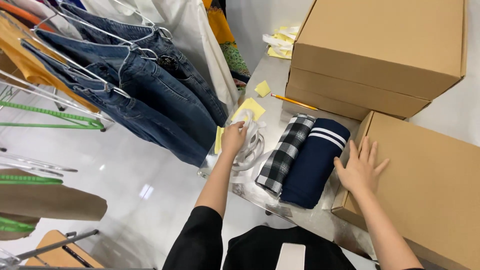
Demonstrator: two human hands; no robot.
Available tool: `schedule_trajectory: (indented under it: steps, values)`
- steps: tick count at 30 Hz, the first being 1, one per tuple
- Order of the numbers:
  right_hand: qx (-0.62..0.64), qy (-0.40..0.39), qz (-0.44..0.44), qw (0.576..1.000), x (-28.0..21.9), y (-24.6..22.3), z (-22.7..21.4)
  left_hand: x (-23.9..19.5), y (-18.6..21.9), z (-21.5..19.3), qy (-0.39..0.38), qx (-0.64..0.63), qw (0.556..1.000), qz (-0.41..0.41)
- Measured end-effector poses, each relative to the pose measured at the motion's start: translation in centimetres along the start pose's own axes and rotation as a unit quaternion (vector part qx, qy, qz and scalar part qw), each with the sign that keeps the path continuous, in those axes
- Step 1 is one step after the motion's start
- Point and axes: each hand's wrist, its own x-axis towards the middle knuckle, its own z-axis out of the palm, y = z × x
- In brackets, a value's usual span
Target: The person wraps a white ribbon around a cardboard box, ties it into a bow, and then writes on a yellow sticky note with a pencil before placing the note on the box.
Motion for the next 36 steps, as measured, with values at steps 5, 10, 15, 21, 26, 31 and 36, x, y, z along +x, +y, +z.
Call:
schedule_trajectory:
  steps: [5,10,15,21,26,31,36]
  values:
    - [0.064,-0.007,0.019,0.998,-0.3,-1.4,-2.0,3.5,-0.8,2.0,-0.078,-0.070,0.992,-0.072]
    - [0.076,-0.002,0.023,0.997,-0.5,-2.0,-2.2,2.1,3.4,-1.5,-0.076,-0.048,0.988,-0.126]
    - [0.080,0.005,0.039,0.996,-0.1,-2.3,-2.3,2.9,3.1,0.8,-0.034,-0.057,0.988,-0.136]
    - [0.060,0.025,0.034,0.997,0.4,-1.3,-0.7,2.7,4.5,-1.5,-0.012,-0.097,0.982,-0.161]
    - [0.068,0.041,0.017,0.997,0.5,-0.8,0.0,1.6,3.9,-4.9,0.013,-0.246,0.964,-0.102]
    - [0.070,0.045,0.003,0.996,0.0,-0.5,0.0,-5.5,9.5,-13.9,0.019,-0.464,0.885,0.010]
    - [0.179,0.043,-0.023,0.983,-1.0,-0.2,-1.6,-11.9,13.5,-18.5,0.021,-0.553,0.821,0.143]
